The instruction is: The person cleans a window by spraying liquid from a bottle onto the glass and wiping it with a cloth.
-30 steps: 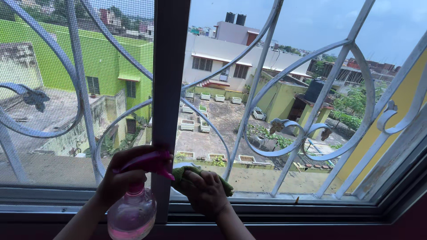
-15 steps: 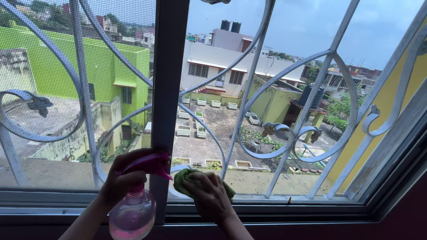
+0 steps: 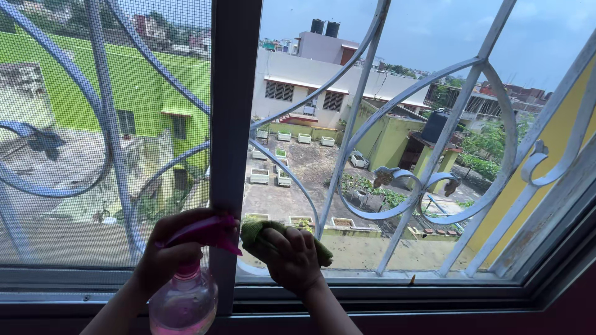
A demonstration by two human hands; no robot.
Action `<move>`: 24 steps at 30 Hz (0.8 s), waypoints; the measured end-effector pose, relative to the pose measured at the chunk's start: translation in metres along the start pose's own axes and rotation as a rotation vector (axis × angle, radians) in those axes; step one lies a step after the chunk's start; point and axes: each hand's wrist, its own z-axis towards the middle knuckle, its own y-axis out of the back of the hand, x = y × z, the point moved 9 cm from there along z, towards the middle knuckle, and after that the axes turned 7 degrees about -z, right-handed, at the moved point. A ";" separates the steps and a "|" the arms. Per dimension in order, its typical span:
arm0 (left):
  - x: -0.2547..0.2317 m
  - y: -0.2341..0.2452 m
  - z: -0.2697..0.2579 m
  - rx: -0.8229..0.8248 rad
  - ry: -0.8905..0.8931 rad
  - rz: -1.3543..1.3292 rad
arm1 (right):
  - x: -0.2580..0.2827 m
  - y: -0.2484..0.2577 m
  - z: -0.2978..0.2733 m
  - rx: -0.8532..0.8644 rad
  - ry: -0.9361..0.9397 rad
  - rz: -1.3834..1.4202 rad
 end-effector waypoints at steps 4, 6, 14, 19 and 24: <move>-0.008 -0.007 0.001 0.000 0.014 0.078 | 0.010 -0.006 -0.010 0.019 0.003 0.024; -0.009 -0.009 0.000 -0.014 0.048 0.085 | 0.014 -0.009 -0.015 0.023 0.002 0.001; -0.014 -0.013 0.001 -0.013 0.026 0.078 | 0.023 -0.012 -0.023 0.057 0.007 0.020; -0.012 -0.013 0.000 -0.014 0.018 0.091 | 0.025 -0.014 -0.028 0.084 0.023 0.042; -0.008 -0.010 0.000 -0.011 0.017 0.051 | 0.028 -0.014 -0.033 0.124 0.022 0.088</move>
